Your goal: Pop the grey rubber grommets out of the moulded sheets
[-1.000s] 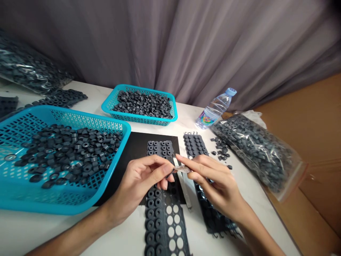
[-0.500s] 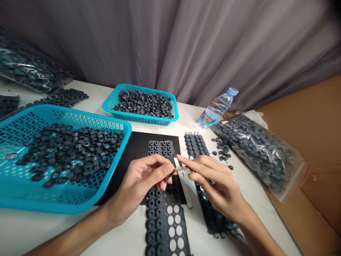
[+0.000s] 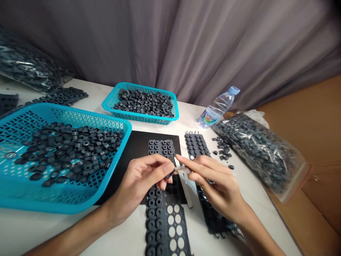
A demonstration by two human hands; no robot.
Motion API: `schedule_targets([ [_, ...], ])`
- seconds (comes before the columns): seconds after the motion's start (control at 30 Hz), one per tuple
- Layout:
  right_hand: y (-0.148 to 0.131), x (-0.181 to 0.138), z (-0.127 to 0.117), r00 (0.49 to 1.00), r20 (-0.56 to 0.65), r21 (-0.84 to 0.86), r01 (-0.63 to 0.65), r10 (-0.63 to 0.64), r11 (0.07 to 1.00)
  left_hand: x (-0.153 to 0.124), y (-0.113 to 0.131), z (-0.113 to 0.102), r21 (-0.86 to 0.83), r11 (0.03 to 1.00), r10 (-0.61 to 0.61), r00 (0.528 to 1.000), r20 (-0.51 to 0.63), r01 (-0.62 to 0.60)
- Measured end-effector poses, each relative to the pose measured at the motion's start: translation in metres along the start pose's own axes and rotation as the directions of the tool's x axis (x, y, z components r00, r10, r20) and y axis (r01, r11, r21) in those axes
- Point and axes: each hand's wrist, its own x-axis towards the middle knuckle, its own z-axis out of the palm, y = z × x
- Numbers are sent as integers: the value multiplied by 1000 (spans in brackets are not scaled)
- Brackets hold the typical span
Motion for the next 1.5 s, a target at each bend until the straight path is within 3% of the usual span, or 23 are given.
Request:
schedule_targets([
  [1.13,2,0,-1,998,-38,13,-43,44,999,1,0,1,18,1000,5,1000,-20,-5],
  [1.5,1,-1,-2,1000,5,13,-29,29,999,1,1,1,19,1000,20,999,-28,-19],
])
